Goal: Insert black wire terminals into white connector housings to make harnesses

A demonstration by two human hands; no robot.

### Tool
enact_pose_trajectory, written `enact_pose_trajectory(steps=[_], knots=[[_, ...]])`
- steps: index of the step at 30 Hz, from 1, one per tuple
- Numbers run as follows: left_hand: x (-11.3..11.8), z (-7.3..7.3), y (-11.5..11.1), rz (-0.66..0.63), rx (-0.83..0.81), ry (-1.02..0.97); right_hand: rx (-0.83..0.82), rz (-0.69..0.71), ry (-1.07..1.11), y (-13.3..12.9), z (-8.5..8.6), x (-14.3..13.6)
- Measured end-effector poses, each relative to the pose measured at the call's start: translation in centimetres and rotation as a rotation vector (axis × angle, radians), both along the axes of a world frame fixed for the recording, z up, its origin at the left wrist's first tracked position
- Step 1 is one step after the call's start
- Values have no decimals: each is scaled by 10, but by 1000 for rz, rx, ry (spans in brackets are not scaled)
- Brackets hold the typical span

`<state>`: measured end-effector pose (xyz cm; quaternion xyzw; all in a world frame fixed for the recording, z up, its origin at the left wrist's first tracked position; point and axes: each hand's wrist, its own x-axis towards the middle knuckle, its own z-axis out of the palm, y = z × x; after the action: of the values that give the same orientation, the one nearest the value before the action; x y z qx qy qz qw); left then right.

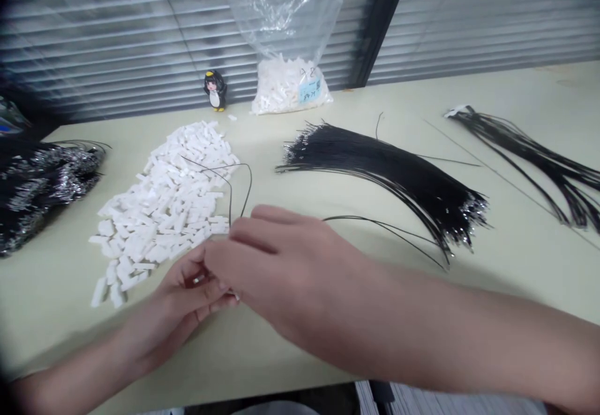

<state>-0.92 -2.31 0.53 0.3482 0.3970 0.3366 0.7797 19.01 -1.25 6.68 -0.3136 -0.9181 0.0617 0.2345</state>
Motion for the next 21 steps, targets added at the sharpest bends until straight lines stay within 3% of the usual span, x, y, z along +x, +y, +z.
enact_pose_trajectory(steps=[5,14,21], knots=[[-1,1,0,-9,52,-17,-68,-1,-87,5,-10,-3],[-5,-4,-3,-16,122,69,-123,0,-68,8,-10,-5],[-6,-3,-4,-18,156,62,6,57,-200,6,-9,1]])
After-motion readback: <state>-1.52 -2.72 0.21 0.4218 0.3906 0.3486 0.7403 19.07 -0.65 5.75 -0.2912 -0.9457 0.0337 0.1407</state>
